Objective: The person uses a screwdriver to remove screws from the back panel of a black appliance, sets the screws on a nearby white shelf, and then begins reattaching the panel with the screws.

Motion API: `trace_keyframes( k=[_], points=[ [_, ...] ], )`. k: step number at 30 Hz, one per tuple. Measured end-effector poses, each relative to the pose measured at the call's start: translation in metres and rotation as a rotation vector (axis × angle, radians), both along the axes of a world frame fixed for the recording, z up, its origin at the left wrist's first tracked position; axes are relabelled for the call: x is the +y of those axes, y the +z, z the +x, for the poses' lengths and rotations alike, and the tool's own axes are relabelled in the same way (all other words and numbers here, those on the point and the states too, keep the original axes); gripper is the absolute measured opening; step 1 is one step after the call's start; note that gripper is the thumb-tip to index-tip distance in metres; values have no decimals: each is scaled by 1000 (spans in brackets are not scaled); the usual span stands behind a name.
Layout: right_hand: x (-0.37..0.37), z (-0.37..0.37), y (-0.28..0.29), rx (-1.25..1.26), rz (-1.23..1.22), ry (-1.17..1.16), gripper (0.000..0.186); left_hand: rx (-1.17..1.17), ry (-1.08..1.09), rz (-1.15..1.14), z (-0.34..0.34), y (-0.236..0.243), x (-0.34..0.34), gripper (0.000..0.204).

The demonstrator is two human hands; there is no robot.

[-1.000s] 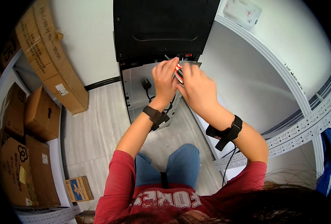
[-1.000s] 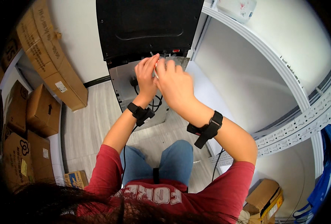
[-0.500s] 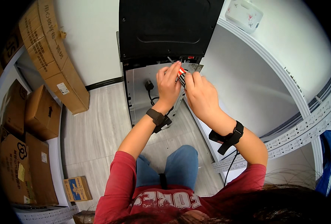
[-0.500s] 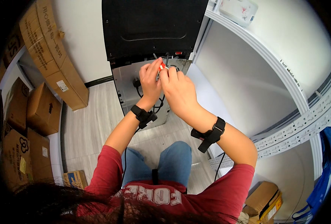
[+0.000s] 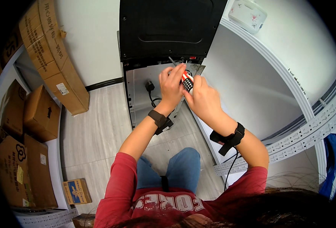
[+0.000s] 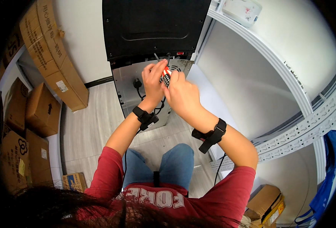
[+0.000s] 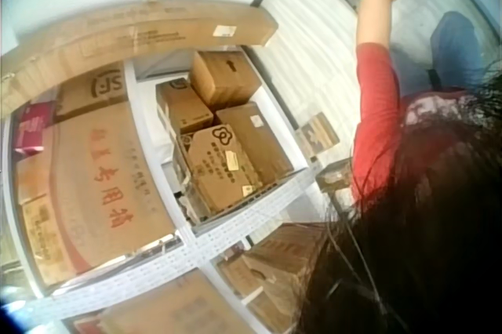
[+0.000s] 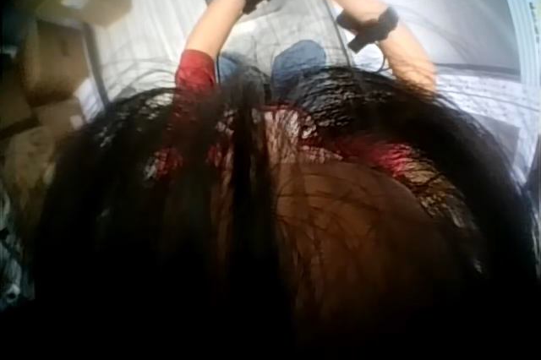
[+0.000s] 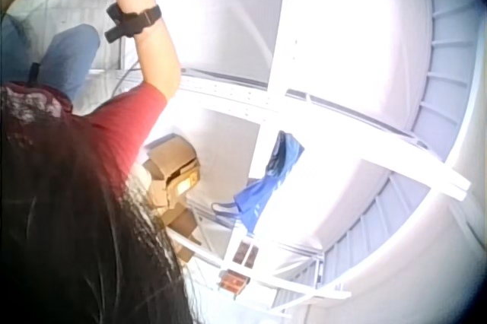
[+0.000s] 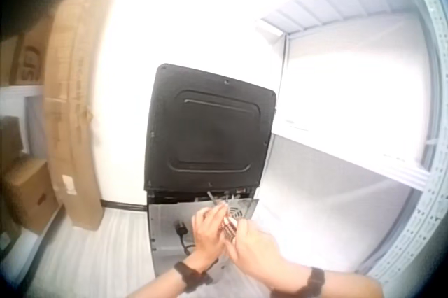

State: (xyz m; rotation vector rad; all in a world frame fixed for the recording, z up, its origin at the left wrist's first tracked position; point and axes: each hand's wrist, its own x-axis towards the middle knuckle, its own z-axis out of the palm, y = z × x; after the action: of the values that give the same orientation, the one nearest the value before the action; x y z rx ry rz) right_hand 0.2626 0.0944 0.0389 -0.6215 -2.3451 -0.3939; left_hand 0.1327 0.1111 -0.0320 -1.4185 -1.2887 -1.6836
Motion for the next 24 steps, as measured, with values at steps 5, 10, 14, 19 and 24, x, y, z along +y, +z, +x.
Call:
trace_keyframes(
  k=[5,10,14,19,24],
  points=[
    [-5,-2,7,-132,-342,-271,41,24,-24,-25,0,3,1,50],
    [-3,4,0,28,46,56,37,75,-23,42,1,3,4,39],
    [-2,2,-6,-61,-196,-115,36,42,-54,22,3,2,2,31],
    [-9,7,-4,-80,-165,-63,34,81,-103,21,-6,-5,7,33],
    [0,5,-9,-81,43,52,38,124,-56,20,-7,-5,6,34]
  ],
)
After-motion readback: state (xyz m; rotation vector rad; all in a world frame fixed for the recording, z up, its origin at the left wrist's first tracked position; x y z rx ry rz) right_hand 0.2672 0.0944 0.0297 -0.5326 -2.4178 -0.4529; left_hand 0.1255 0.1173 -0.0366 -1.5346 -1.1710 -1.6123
